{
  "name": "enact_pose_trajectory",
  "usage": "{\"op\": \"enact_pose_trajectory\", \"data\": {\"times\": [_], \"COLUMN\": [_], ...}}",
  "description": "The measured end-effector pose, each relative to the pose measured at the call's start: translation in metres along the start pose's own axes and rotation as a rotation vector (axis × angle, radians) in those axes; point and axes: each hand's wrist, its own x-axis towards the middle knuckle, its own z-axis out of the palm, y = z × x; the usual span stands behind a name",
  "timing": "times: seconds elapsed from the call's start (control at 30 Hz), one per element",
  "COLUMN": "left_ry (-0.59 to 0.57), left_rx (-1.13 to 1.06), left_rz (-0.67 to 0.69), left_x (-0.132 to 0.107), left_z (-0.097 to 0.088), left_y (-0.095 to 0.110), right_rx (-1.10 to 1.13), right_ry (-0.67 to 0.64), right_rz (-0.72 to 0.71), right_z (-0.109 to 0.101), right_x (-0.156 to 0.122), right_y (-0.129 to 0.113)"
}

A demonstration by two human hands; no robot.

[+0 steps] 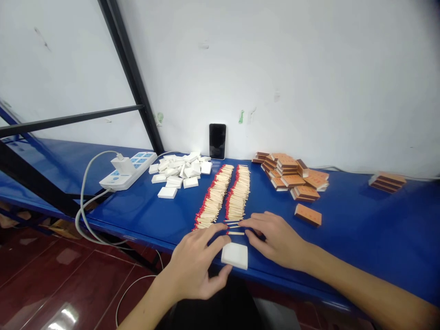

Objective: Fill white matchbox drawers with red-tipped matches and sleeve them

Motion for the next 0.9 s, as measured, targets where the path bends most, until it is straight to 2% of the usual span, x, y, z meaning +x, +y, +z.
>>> {"op": "enact_pose_trajectory", "data": {"times": [0.33, 0.73, 0.8, 0.9], "left_ry": [-0.041, -0.006, 0.057, 0.305], "left_rx": [-0.005, 0.015, -0.004, -0.079], "left_rz": [0.013, -0.001, 0.009, 0.070], "left_x": [0.003, 0.001, 0.003, 0.007], "left_z": [-0.002, 0.002, 0.000, -0.017], "left_y": [0.000, -0.001, -0.002, 0.007], "right_rx": [0.034, 0.061, 0.059, 0.060], "right_ry": [-0.004, 0.003, 0.007, 0.016], "right_rz": [0.031, 0.027, 0.031, 0.041], "right_z": [-0.002, -0.001, -0.001, 0.000], "right_x": [0.000, 0.001, 0.001, 0.001], "right_y": [-0.002, -0.001, -0.001, 0.000]}}
